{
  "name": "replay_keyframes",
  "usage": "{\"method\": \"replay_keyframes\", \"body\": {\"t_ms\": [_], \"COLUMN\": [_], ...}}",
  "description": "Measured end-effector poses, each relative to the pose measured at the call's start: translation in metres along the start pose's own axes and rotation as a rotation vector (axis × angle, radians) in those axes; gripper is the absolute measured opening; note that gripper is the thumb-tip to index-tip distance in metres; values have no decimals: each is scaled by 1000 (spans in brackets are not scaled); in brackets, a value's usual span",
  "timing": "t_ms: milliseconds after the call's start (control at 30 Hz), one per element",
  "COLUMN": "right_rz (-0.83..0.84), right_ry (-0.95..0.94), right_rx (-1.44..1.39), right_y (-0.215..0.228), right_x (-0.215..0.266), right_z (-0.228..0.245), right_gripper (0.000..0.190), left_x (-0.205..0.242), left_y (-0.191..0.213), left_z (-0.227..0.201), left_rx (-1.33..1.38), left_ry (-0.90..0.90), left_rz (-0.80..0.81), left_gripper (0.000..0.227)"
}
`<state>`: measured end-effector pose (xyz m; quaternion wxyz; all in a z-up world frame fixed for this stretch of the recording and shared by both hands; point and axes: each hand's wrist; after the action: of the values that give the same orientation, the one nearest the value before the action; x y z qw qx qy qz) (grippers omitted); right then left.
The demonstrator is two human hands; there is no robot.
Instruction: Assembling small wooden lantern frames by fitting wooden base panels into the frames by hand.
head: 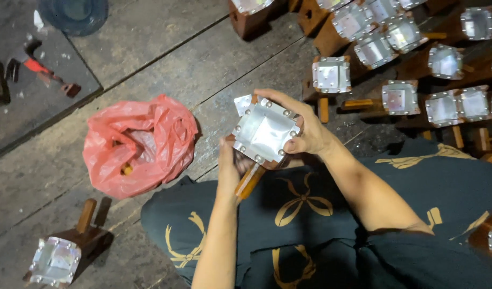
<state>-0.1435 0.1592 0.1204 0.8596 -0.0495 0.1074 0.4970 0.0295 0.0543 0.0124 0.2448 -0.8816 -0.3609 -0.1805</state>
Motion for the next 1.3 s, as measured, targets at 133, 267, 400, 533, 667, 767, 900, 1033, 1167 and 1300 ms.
{"method": "replay_keyframes", "body": {"t_ms": [133, 267, 400, 533, 667, 767, 900, 1033, 1167, 1300], "right_rz": [152, 417, 544, 575, 518, 484, 436, 397, 367, 345], "right_ry": [152, 272, 124, 368, 297, 299, 296, 266, 286, 312], "right_rx": [114, 56, -125, 153, 208, 215, 221, 231, 280, 335], "right_y": [20, 17, 12, 4, 0, -1, -2, -2, -4, -7], "right_x": [-1, 3, 20, 38, 65, 79, 92, 100, 103, 105], "right_z": [19, 38, 97, 146, 142, 143, 144, 147, 158, 162], "right_gripper": [111, 109, 128, 111, 103, 101, 98, 93, 89, 89], "left_x": [66, 93, 139, 163, 121, 123, 150, 161, 167, 153], "left_y": [-13, -13, -1, -49, -207, -230, -254, -255, -213, -138], "left_z": [-31, 4, 20, 18, -26, -38, -65, -66, -17, 58], "left_rx": [856, 1135, 976, 1249, 2698, 2607, 2742, 2703, 2227, 1716], "left_ry": [542, 850, 1009, 832, -842, -1160, -1032, -771, -308, 59], "left_rz": [777, 1117, 961, 885, 430, 295, 694, 1104, 1019, 887], "left_gripper": [80, 67, 29, 34, 121, 119, 115, 121, 96, 71]}}
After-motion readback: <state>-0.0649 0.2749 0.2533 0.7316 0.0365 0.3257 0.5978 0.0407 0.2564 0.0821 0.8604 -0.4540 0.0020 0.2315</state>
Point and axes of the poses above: each hand's wrist, its own x-axis away from the middle knuckle, its own y-axis out of the back of the hand, z = x × y, and after that the axes turned 7 degrees about x, right-handed
